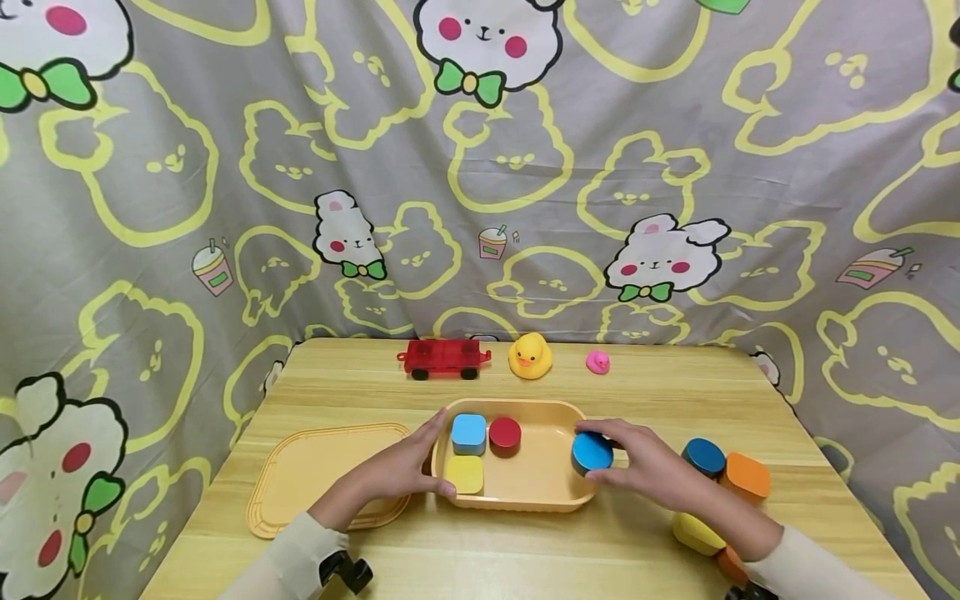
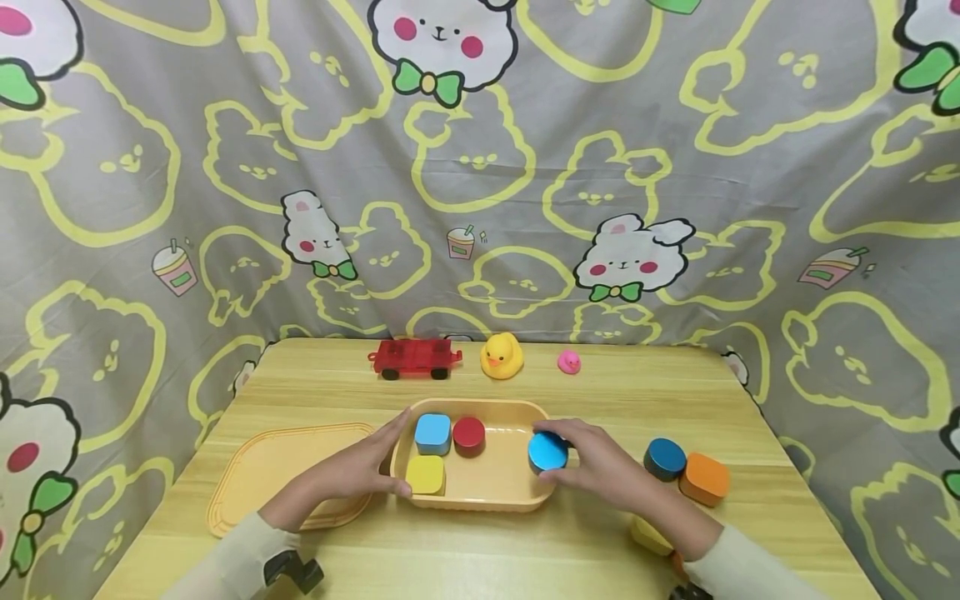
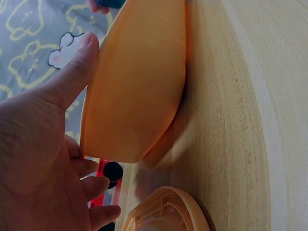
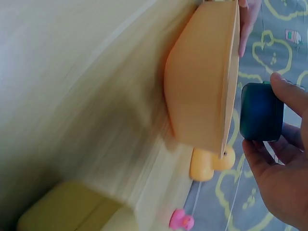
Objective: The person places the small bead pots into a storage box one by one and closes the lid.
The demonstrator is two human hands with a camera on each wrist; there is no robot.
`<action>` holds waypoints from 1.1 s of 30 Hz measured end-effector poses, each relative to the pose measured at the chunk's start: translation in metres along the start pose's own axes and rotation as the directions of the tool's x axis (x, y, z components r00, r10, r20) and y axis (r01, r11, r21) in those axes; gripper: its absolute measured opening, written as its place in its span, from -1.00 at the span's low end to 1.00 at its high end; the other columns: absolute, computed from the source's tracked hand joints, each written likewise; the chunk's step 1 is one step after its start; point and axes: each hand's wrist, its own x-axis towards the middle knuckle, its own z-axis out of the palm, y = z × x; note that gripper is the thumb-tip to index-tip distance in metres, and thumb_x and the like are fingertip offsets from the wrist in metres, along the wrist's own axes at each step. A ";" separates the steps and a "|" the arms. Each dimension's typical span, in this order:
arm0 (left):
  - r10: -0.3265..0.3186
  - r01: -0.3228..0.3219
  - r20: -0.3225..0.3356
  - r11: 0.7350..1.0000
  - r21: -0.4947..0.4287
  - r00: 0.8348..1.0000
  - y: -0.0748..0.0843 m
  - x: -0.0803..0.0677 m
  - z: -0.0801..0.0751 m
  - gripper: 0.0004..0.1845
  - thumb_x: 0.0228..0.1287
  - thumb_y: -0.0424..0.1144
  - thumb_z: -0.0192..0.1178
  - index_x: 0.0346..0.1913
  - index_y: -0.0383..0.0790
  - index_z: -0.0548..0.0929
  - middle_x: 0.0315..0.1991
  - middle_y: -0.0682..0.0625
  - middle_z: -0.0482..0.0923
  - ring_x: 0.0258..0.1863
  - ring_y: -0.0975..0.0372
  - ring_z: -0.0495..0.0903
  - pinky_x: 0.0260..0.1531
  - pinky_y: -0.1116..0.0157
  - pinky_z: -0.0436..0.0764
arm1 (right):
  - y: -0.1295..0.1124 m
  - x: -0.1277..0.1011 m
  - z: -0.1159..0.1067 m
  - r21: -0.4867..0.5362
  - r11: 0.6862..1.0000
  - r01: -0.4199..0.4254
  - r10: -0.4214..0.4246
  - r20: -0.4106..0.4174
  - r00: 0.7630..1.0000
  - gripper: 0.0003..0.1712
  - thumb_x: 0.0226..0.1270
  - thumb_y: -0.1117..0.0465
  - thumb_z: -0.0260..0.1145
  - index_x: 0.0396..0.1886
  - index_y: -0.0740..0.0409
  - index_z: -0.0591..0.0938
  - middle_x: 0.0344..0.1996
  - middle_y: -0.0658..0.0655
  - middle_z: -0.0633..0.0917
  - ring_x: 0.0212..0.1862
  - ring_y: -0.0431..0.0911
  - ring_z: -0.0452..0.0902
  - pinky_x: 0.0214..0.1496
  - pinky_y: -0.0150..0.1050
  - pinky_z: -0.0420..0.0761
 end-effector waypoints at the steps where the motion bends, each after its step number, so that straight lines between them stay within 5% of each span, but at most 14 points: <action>1: 0.000 0.000 0.000 1.000 -0.001 1.000 0.000 0.000 0.000 0.37 0.10 0.24 0.49 0.70 -0.11 -0.25 0.70 -0.13 -0.23 0.63 -0.11 -0.03 0.50 -0.15 0.20 | -0.001 0.003 0.003 0.008 1.000 0.007 -0.007 0.008 1.000 -0.25 0.25 -0.03 0.55 0.39 0.10 0.56 0.25 0.15 0.64 0.24 0.11 0.60 0.21 0.05 0.63; 9: 0.005 -0.005 0.003 1.000 -0.009 1.000 0.002 0.000 0.000 0.35 0.12 0.20 0.50 0.69 -0.17 -0.23 0.69 -0.18 -0.21 0.62 -0.14 0.00 0.49 -0.16 0.21 | -0.011 0.028 0.026 0.023 1.000 0.021 -0.022 0.047 0.999 -0.31 0.20 0.07 0.60 0.32 0.07 0.62 0.18 0.02 0.65 0.20 -0.01 0.60 0.24 -0.03 0.63; 19: -0.011 0.011 0.000 1.000 0.003 1.000 0.001 -0.001 0.000 0.35 0.11 0.22 0.50 0.70 -0.11 -0.23 0.69 -0.13 -0.22 0.62 -0.11 0.00 0.49 -0.14 0.22 | -0.013 0.053 0.055 0.137 0.991 -0.001 -0.018 0.138 0.990 -0.29 0.20 0.12 0.61 0.33 0.16 0.61 0.20 0.08 0.66 0.20 0.04 0.56 0.13 -0.14 0.70; 33: -0.019 0.019 0.002 1.000 -0.003 1.000 0.002 0.000 0.000 0.34 0.12 0.20 0.50 0.70 -0.08 -0.23 0.70 -0.12 -0.21 0.62 -0.12 0.02 0.47 -0.14 0.25 | -0.022 0.067 0.085 0.120 0.992 0.031 -0.050 0.157 0.986 -0.32 0.19 0.22 0.61 0.28 0.29 0.60 0.20 0.17 0.65 0.22 0.09 0.57 0.14 -0.19 0.68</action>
